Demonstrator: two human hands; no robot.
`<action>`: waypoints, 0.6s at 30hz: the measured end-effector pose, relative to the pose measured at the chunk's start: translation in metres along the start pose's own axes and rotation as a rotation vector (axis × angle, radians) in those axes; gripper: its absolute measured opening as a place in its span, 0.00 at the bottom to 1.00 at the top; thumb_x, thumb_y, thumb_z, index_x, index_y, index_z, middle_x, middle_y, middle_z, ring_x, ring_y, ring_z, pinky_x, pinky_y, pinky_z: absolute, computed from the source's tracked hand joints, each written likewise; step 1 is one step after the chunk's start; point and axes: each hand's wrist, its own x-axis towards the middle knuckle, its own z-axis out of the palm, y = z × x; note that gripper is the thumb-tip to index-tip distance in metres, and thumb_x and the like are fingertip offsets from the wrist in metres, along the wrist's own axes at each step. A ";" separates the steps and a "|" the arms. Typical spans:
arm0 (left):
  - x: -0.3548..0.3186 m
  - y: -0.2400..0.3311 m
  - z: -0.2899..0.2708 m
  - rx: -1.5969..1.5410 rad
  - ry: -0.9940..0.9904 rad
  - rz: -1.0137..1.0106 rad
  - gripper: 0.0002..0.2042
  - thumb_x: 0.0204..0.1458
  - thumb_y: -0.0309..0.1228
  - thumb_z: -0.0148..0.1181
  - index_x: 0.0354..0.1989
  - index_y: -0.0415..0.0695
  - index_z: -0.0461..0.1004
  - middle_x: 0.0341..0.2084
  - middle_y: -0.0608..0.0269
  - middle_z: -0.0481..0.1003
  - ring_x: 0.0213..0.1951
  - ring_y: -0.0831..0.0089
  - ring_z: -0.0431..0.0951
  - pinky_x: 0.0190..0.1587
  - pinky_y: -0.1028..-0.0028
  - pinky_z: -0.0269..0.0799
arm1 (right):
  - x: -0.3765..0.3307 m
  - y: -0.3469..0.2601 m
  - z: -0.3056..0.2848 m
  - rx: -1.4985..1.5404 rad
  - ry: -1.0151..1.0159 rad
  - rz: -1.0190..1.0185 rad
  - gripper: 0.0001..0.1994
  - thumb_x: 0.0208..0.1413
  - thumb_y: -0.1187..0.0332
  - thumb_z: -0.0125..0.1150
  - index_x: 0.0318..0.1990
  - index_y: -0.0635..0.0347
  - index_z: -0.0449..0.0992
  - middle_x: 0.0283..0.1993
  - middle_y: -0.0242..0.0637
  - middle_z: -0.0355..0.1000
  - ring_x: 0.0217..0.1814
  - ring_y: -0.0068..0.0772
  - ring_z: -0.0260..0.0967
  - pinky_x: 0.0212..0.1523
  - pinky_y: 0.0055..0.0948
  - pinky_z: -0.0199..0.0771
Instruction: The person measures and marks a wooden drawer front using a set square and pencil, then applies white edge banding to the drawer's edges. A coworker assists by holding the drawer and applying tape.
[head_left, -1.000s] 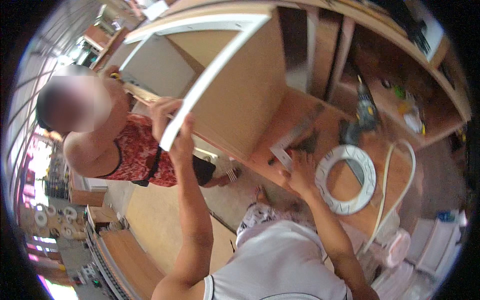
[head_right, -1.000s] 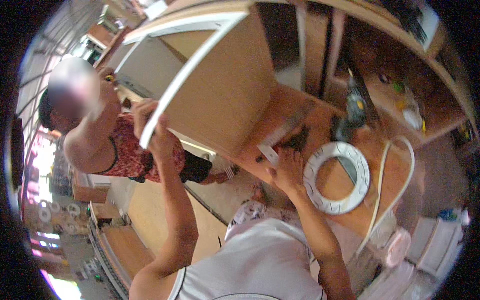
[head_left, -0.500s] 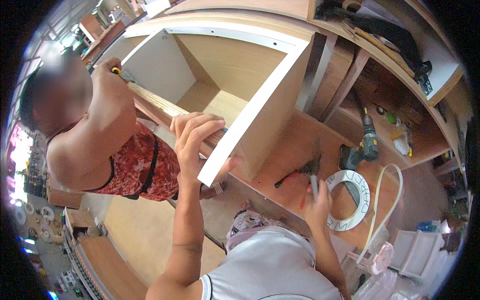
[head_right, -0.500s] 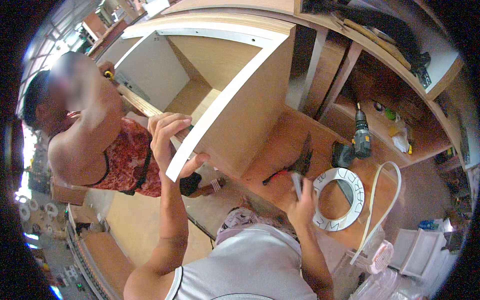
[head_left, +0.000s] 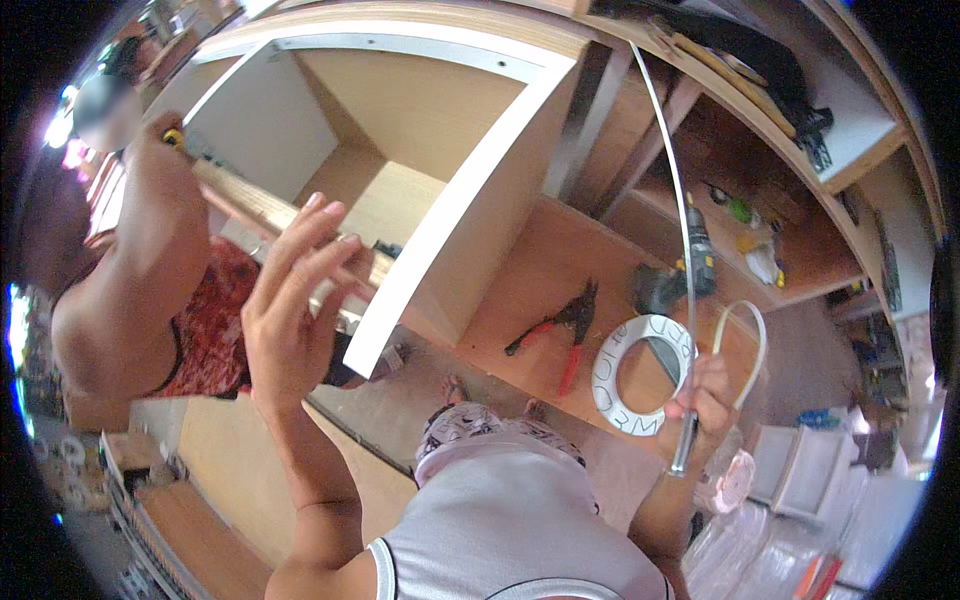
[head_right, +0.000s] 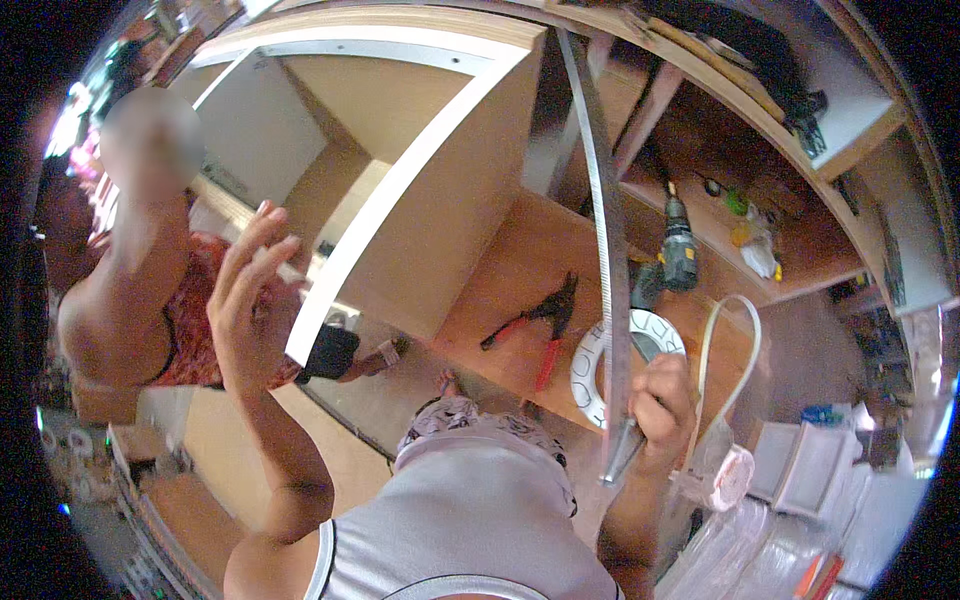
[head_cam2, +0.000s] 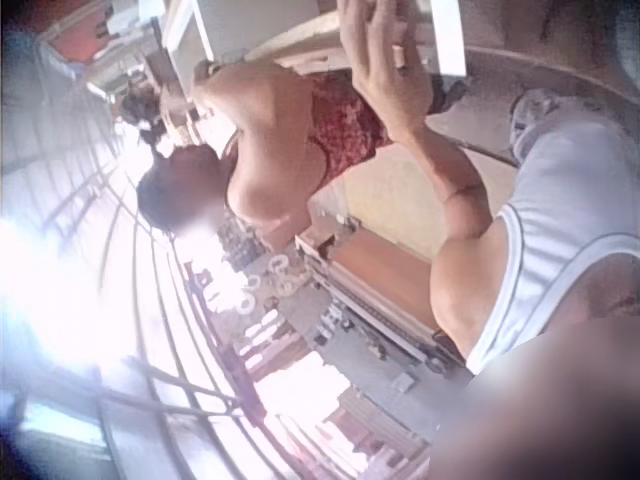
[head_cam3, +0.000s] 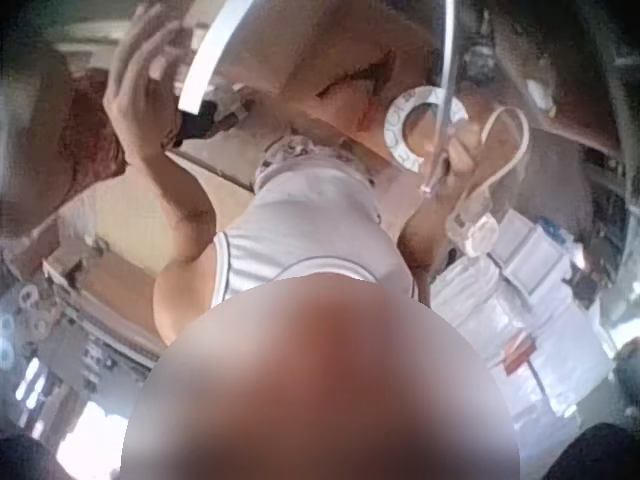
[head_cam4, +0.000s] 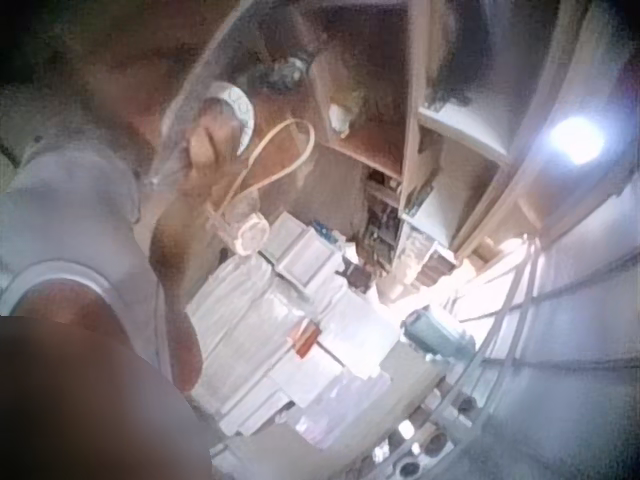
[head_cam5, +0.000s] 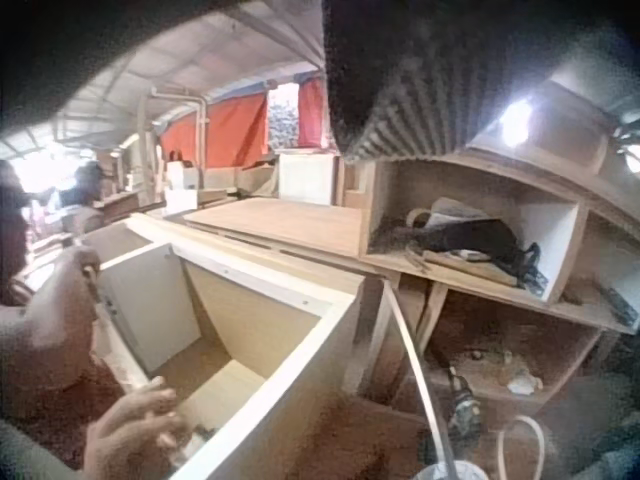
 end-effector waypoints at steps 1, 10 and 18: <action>0.001 0.007 -0.018 0.037 0.012 -0.037 0.16 0.59 0.18 0.71 0.56 0.38 0.86 0.59 0.50 0.85 0.67 0.50 0.82 0.69 0.55 0.77 | 0.021 0.006 -0.001 -0.020 -0.086 -0.081 0.17 0.54 0.58 0.76 0.45 0.49 0.75 0.38 0.34 0.70 0.39 0.43 0.70 0.42 0.48 0.71; 0.041 0.059 -0.030 0.099 0.245 0.059 0.12 0.64 0.22 0.68 0.54 0.39 0.86 0.59 0.50 0.83 0.62 0.61 0.83 0.68 0.63 0.72 | 0.186 0.066 0.050 -0.140 -0.475 -0.660 0.08 0.60 0.59 0.60 0.43 0.39 0.83 0.38 0.27 0.68 0.46 0.38 0.71 0.55 0.49 0.62; 0.108 0.016 -0.013 0.061 -0.512 -0.056 0.18 0.71 0.46 0.67 0.56 0.45 0.86 0.56 0.52 0.85 0.62 0.54 0.83 0.73 0.56 0.69 | 0.226 0.062 0.118 -0.026 -0.547 -0.836 0.09 0.64 0.66 0.60 0.48 0.40 0.81 0.44 0.28 0.71 0.52 0.36 0.74 0.57 0.48 0.62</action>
